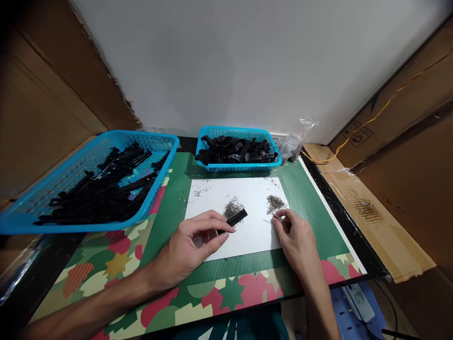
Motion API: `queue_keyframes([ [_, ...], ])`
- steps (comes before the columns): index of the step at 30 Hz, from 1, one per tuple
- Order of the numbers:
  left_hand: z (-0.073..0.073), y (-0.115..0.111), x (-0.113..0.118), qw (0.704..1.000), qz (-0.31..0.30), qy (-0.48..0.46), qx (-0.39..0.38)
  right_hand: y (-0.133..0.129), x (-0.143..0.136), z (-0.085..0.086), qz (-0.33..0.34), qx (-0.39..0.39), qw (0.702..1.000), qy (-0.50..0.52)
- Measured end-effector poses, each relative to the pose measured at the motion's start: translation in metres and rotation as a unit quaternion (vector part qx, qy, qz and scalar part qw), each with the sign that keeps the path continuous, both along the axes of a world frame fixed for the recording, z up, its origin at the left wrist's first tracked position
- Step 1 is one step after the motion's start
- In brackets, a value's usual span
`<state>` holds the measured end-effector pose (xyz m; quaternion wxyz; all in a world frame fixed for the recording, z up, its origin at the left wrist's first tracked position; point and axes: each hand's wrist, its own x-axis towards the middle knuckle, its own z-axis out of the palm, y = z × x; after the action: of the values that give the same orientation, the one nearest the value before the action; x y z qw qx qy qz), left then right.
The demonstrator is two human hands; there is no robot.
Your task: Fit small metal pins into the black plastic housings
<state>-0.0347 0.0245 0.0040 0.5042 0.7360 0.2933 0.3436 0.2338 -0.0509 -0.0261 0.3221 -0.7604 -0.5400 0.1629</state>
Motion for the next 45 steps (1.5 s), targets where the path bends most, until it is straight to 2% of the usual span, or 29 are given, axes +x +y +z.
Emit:
queue_keyframes([
  [4,0.000,0.002,-0.001,1.000,-0.008,-0.008,-0.011,-0.001,-0.003,0.003,0.011,-0.006,1.000,-0.008],
  [8,-0.003,0.003,-0.001,0.999,-0.016,-0.017,-0.039,-0.010,-0.014,0.014,0.027,0.008,0.998,0.053],
  [11,-0.003,0.002,0.000,0.998,-0.025,-0.020,-0.062,-0.018,-0.032,0.024,0.036,0.049,0.993,0.103],
  [14,0.000,0.001,0.001,0.994,-0.040,-0.012,-0.098,-0.024,-0.054,0.029,0.045,0.101,0.988,0.110],
  [18,0.001,-0.003,0.003,0.991,-0.061,-0.006,-0.118,-0.026,-0.080,0.029,0.075,0.190,0.977,0.068],
  [22,0.001,-0.007,0.002,0.990,-0.071,-0.010,-0.119,-0.022,-0.092,0.024,0.125,0.222,0.966,0.047],
  [29,0.003,-0.010,0.000,0.995,-0.062,0.008,-0.076,-0.020,-0.092,0.021,0.148,0.216,0.964,0.053],
  [33,0.006,-0.010,-0.001,0.994,-0.058,0.032,-0.087,-0.024,-0.090,0.019,0.147,0.205,0.963,0.090],
  [37,0.006,-0.008,-0.001,0.994,-0.054,0.048,-0.078,-0.027,-0.087,0.014,0.112,0.166,0.971,0.133],
  [45,0.004,-0.011,0.000,0.993,-0.063,0.081,-0.062,-0.027,-0.080,0.016,0.116,0.099,0.966,0.207],
])
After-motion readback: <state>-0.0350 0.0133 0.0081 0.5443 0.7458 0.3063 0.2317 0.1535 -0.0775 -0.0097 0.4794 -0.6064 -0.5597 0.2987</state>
